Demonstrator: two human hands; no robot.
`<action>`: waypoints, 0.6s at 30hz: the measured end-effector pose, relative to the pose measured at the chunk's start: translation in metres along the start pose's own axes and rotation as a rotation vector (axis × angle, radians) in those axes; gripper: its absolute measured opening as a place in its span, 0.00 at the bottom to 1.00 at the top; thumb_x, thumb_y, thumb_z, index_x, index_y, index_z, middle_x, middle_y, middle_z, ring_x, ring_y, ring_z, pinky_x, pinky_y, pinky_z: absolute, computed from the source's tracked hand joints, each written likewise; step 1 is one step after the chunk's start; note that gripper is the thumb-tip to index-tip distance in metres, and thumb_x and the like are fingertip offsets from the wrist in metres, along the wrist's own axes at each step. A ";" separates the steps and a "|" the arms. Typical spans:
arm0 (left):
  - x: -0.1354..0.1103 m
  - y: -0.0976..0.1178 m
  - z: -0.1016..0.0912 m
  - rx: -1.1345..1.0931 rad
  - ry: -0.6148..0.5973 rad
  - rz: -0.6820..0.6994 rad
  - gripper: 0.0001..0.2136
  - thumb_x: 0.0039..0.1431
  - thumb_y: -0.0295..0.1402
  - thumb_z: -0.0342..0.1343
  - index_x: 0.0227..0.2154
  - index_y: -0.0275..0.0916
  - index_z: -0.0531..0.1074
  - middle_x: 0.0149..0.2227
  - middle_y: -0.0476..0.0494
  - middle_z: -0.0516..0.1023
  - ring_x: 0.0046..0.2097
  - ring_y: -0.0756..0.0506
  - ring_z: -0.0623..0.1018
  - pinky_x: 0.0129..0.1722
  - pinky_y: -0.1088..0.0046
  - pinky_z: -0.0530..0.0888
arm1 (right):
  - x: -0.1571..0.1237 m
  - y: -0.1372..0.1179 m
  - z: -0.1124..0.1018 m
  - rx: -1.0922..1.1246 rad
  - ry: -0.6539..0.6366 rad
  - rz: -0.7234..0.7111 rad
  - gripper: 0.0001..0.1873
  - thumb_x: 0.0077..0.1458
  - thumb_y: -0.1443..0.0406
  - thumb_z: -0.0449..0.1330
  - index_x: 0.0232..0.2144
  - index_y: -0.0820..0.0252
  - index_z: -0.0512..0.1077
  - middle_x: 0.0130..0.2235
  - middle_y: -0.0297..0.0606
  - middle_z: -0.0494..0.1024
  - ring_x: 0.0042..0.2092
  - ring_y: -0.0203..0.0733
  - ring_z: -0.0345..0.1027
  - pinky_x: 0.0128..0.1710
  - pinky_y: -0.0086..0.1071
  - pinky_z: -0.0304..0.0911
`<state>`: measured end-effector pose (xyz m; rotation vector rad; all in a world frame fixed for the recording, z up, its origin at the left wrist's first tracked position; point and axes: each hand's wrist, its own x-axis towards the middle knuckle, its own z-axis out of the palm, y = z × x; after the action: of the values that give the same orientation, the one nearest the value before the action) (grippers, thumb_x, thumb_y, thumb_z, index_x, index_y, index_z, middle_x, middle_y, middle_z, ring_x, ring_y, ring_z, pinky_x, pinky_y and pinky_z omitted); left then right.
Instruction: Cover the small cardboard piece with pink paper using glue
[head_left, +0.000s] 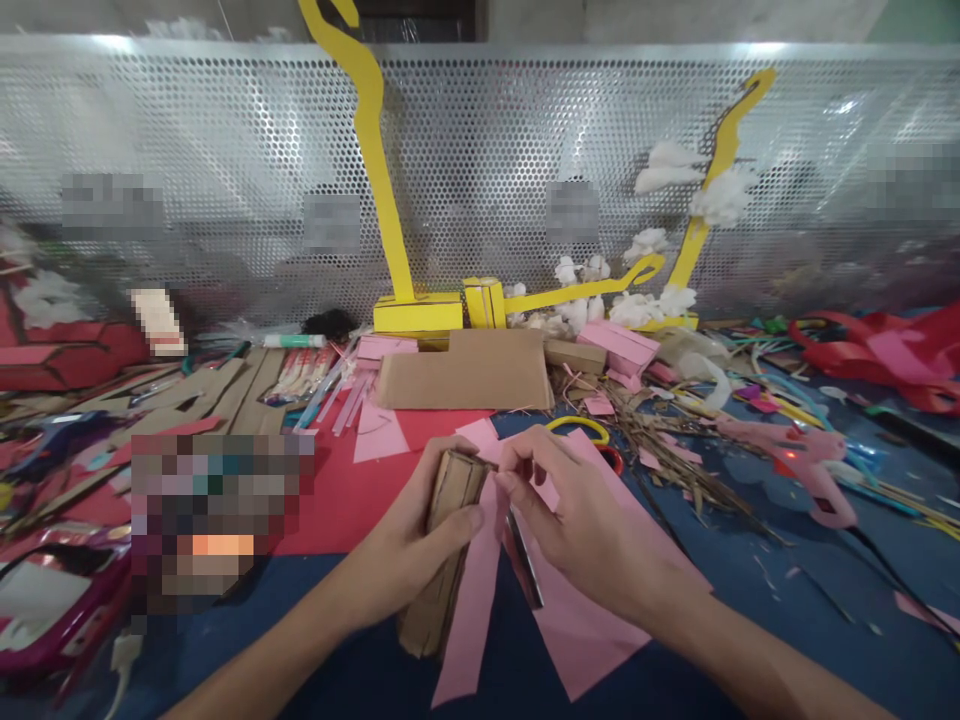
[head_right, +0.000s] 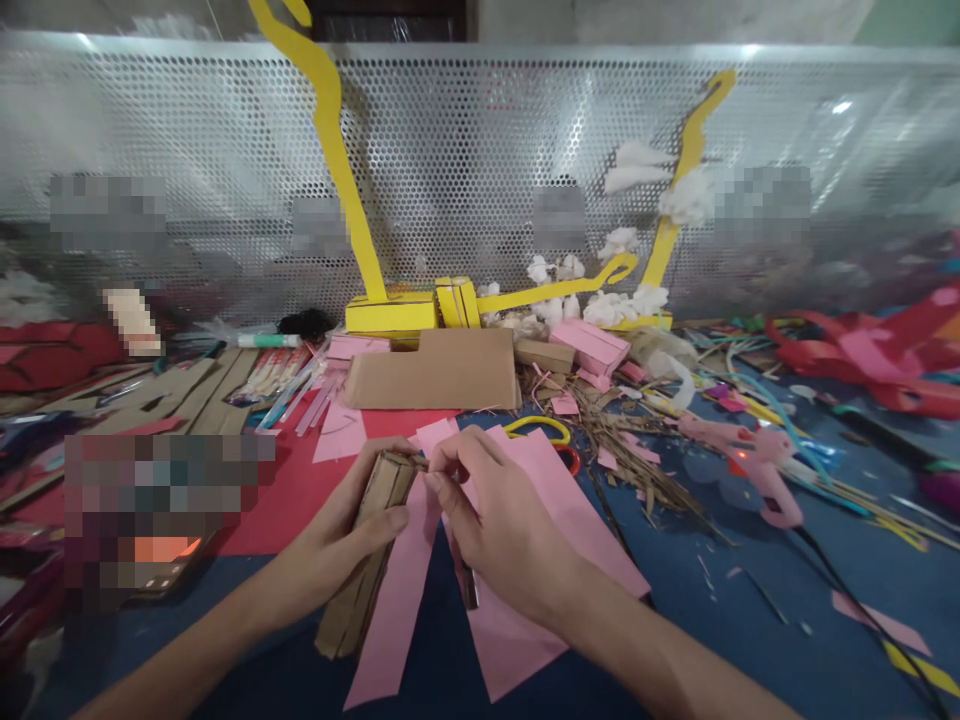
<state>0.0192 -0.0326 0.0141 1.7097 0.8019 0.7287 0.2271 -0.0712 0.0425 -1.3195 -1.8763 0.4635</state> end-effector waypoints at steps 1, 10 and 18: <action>0.000 0.000 0.000 0.000 -0.004 0.002 0.19 0.68 0.46 0.52 0.58 0.53 0.58 0.54 0.48 0.68 0.53 0.42 0.69 0.51 0.65 0.68 | 0.000 0.000 0.000 0.002 -0.001 0.003 0.09 0.69 0.64 0.52 0.34 0.54 0.67 0.33 0.36 0.75 0.35 0.43 0.70 0.36 0.37 0.66; 0.001 0.001 0.000 -0.083 -0.056 0.044 0.19 0.68 0.43 0.55 0.59 0.52 0.59 0.55 0.47 0.70 0.54 0.42 0.71 0.56 0.63 0.68 | 0.003 0.008 0.005 0.134 0.034 -0.008 0.08 0.66 0.61 0.57 0.45 0.54 0.69 0.45 0.39 0.76 0.45 0.44 0.70 0.45 0.38 0.67; 0.006 -0.003 -0.002 -0.102 -0.045 0.046 0.26 0.67 0.42 0.57 0.65 0.54 0.57 0.67 0.45 0.62 0.68 0.38 0.62 0.67 0.57 0.59 | 0.010 0.025 0.020 0.517 -0.239 0.045 0.19 0.67 0.55 0.57 0.55 0.54 0.70 0.54 0.40 0.77 0.54 0.47 0.72 0.50 0.37 0.68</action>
<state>0.0209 -0.0257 0.0119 1.6512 0.6848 0.7472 0.2256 -0.0496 0.0174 -0.9878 -1.7491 1.0881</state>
